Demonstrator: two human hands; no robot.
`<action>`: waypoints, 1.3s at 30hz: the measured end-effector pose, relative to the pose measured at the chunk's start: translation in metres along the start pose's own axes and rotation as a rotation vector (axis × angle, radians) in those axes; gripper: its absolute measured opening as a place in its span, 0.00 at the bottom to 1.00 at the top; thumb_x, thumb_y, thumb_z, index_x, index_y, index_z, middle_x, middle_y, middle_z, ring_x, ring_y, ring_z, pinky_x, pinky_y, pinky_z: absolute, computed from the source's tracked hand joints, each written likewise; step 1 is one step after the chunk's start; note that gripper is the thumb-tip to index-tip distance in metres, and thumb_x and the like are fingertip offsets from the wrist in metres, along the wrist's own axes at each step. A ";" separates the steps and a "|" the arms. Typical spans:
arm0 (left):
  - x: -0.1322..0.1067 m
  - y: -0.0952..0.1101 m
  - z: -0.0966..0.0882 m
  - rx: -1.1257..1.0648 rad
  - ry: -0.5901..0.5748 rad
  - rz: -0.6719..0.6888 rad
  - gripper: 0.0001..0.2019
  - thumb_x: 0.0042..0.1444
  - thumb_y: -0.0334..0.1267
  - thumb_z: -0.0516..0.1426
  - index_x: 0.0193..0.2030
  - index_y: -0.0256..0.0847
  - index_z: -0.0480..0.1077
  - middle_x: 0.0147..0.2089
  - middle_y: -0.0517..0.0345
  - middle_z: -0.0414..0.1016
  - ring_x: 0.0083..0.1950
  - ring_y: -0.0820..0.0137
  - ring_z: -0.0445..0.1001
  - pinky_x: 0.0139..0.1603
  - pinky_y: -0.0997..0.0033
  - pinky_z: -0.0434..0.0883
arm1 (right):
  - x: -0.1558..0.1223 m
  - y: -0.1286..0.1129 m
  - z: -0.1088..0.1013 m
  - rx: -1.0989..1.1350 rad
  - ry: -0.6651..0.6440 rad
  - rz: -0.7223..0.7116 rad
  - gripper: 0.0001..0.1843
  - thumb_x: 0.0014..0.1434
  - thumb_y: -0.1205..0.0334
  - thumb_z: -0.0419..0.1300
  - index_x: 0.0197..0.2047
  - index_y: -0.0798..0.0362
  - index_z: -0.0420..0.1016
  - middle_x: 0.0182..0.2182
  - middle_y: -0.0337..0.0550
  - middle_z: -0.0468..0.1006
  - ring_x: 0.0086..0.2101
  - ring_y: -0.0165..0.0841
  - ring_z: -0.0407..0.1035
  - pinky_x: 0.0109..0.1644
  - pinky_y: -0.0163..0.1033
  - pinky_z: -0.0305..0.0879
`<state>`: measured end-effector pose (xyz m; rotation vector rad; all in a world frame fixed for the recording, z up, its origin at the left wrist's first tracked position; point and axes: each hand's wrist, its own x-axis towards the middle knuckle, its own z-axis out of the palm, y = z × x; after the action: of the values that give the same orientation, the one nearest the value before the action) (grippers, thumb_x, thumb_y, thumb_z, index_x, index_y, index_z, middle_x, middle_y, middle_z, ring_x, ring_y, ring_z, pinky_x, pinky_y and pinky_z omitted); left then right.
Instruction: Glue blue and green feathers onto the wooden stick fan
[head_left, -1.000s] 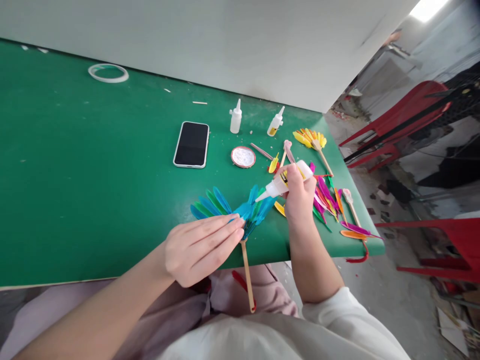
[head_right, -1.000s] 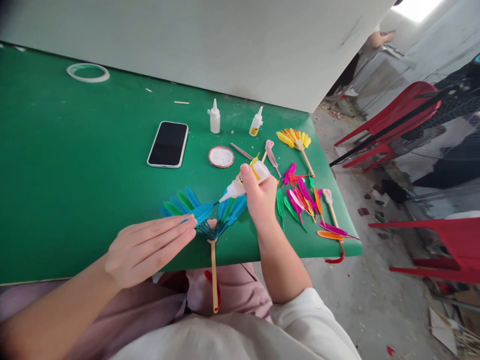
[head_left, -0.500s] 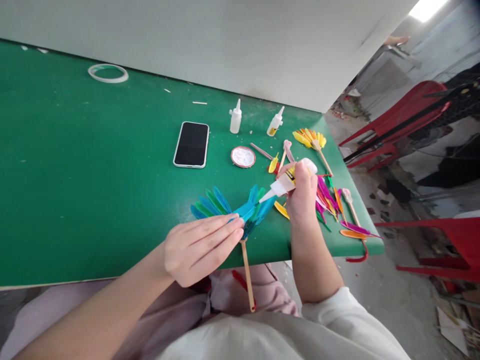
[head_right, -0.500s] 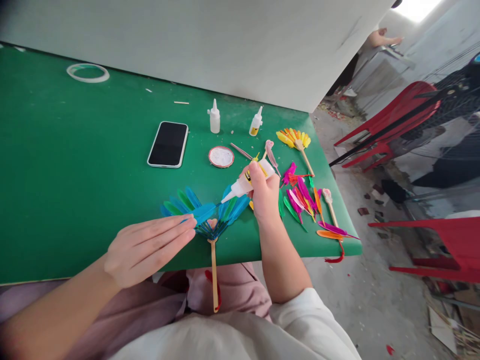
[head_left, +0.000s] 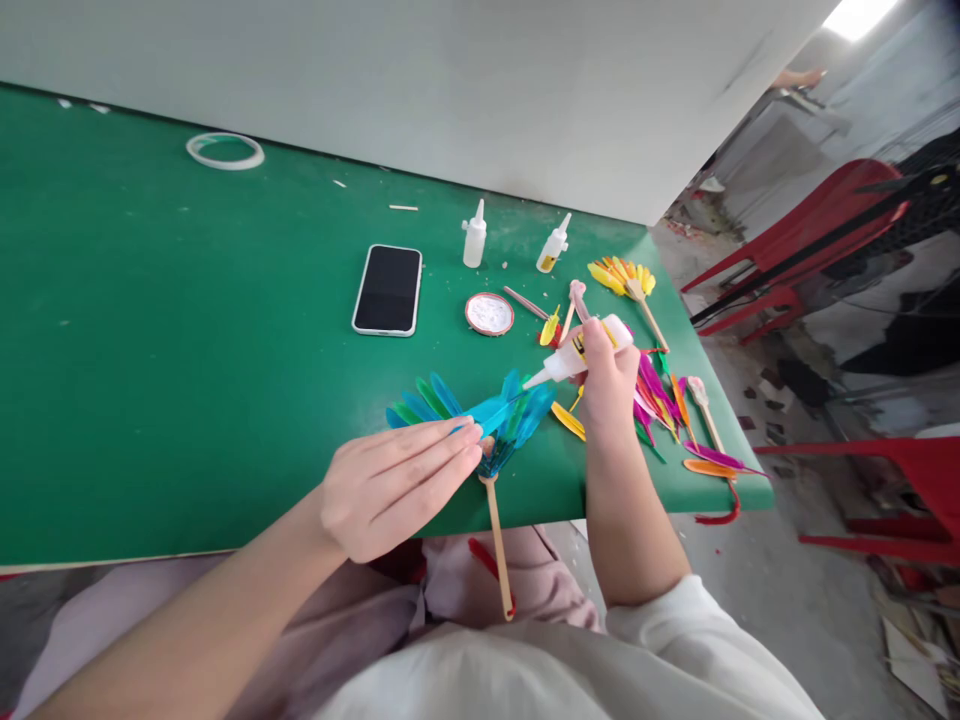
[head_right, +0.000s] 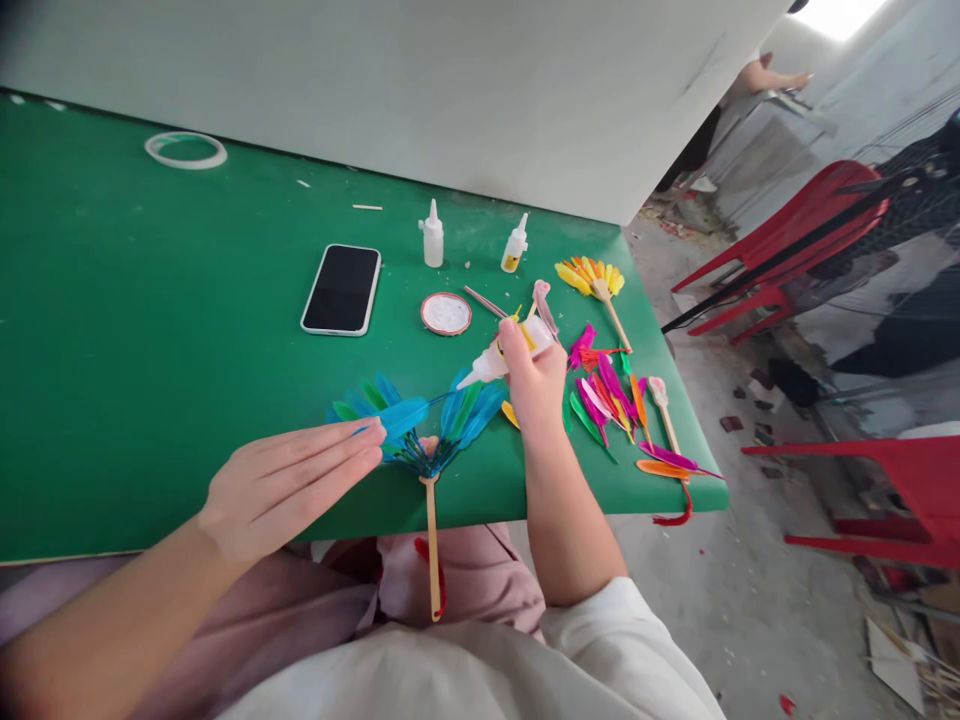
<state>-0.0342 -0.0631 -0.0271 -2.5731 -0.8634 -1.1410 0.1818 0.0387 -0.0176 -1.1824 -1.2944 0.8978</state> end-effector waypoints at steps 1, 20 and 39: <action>0.000 0.000 0.000 -0.001 0.001 0.004 0.21 0.55 0.24 0.53 0.56 0.40 0.60 0.48 0.58 0.74 0.48 0.72 0.73 0.51 0.75 0.72 | 0.001 0.001 0.000 -0.014 0.046 0.008 0.22 0.50 0.42 0.55 0.19 0.53 0.66 0.13 0.33 0.60 0.14 0.23 0.54 0.16 0.32 0.48; 0.002 0.004 0.002 0.029 -0.083 0.067 0.17 0.56 0.27 0.52 0.52 0.39 0.64 0.48 0.56 0.74 0.54 0.71 0.68 0.55 0.72 0.69 | -0.011 -0.006 0.005 0.030 -0.044 -0.042 0.22 0.49 0.41 0.56 0.19 0.52 0.67 0.14 0.34 0.62 0.15 0.24 0.54 0.17 0.33 0.51; 0.000 0.005 0.003 0.004 -0.074 0.086 0.14 0.53 0.25 0.54 0.48 0.34 0.67 0.48 0.52 0.74 0.57 0.68 0.66 0.57 0.70 0.67 | -0.007 -0.005 0.003 -0.008 -0.008 0.018 0.23 0.49 0.40 0.55 0.19 0.52 0.63 0.15 0.34 0.62 0.17 0.25 0.58 0.18 0.33 0.52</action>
<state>-0.0289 -0.0660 -0.0286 -2.6364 -0.7616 -1.0259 0.1776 0.0311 -0.0146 -1.1992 -1.2971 0.9118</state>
